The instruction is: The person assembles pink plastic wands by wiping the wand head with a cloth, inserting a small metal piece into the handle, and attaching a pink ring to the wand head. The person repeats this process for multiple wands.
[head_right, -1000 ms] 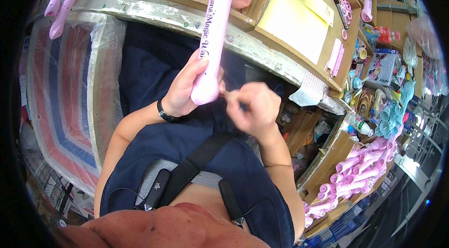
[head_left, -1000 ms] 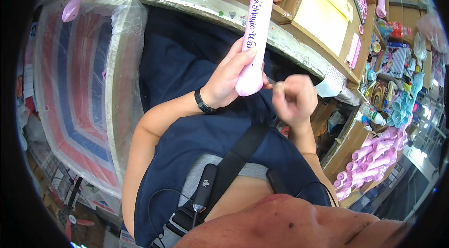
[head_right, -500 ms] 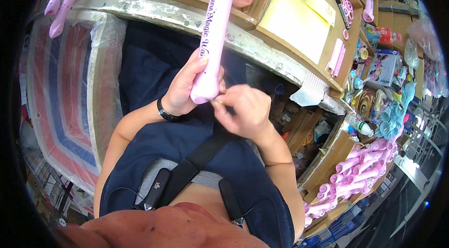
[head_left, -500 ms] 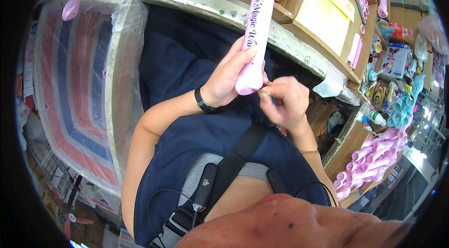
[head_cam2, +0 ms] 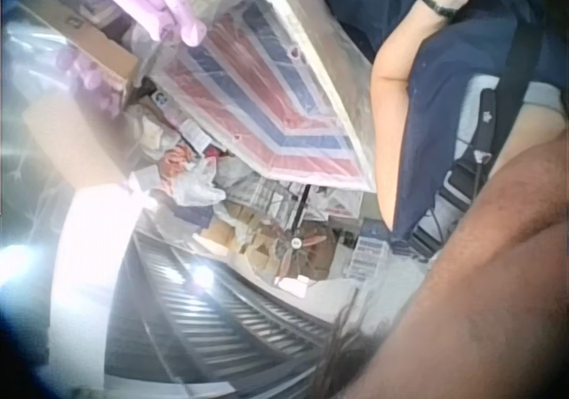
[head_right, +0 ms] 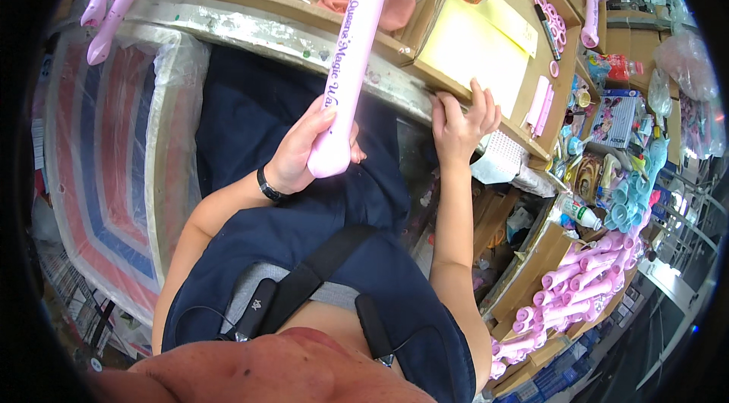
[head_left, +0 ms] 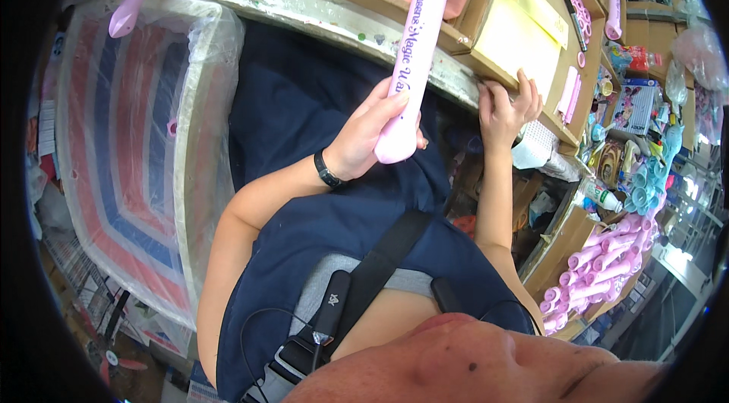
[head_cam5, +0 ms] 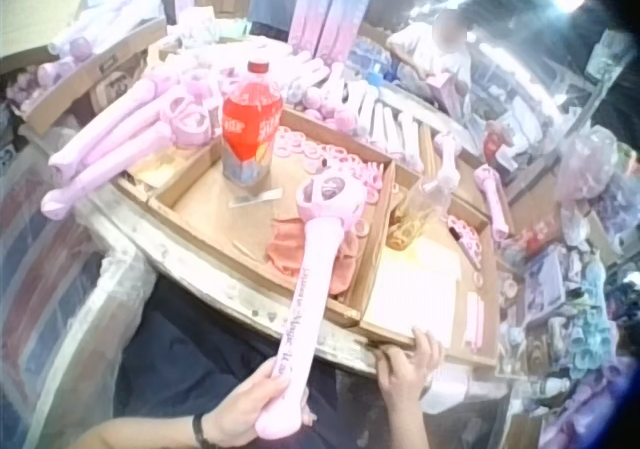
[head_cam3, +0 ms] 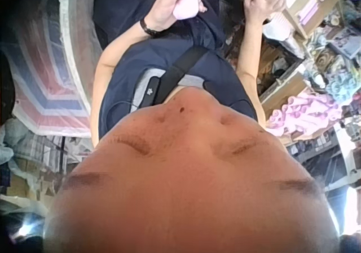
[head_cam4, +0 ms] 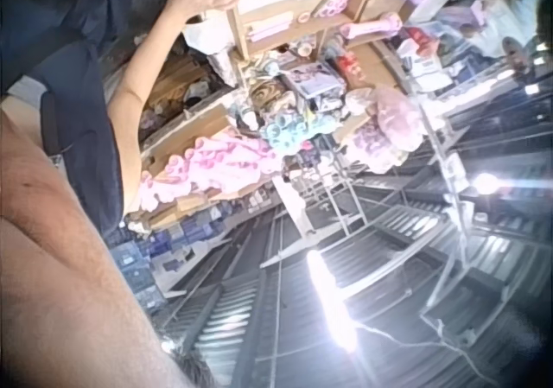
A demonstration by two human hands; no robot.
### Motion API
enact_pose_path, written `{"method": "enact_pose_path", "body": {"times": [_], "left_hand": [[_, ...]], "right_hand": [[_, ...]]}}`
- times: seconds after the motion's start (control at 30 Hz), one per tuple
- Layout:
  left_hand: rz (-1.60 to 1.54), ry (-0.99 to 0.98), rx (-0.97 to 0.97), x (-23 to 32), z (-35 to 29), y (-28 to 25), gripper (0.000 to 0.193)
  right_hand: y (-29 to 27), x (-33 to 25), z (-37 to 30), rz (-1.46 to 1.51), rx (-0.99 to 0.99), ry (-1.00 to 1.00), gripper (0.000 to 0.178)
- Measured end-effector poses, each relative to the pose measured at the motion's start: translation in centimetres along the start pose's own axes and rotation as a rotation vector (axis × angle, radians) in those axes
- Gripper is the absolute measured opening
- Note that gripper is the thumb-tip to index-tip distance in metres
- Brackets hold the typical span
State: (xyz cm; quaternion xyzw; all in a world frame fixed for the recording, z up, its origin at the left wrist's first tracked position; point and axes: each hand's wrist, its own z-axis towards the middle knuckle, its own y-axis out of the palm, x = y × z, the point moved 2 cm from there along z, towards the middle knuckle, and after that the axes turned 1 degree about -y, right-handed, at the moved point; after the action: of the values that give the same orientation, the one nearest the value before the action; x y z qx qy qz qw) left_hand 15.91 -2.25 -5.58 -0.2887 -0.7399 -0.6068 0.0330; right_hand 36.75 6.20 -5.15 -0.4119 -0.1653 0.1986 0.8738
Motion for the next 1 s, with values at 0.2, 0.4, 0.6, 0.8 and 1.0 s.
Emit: {"method": "enact_pose_path", "body": {"times": [0.2, 0.4, 0.6, 0.8, 1.0], "left_hand": [[0.141, 0.032, 0.026, -0.7, 0.3, -0.3, 0.035], [0.299, 0.125, 0.106, 0.2, 0.2, -2.0, 0.022], [1.339, 0.366, 0.034, 2.7, -0.6, -4.1, 0.019], [0.756, 0.691, 0.08, 9.5, -1.6, -3.9, 0.069], [0.614, 0.932, 0.147, 16.0, -3.0, -2.6, 0.063]], "right_hand": [[-2.8, -7.8, -0.3, 0.745, 0.108, 0.239, 0.042], [0.2, -9.4, 2.1, 1.114, -0.162, 0.545, 0.038], [1.5, -10.7, 3.0, 1.884, -0.665, 0.83, 0.039], [-0.3, -14.7, 3.8, 1.384, -0.356, 0.453, 0.073], [-2.6, -16.0, 6.8, 1.049, -0.398, -0.342, 0.039]]}}
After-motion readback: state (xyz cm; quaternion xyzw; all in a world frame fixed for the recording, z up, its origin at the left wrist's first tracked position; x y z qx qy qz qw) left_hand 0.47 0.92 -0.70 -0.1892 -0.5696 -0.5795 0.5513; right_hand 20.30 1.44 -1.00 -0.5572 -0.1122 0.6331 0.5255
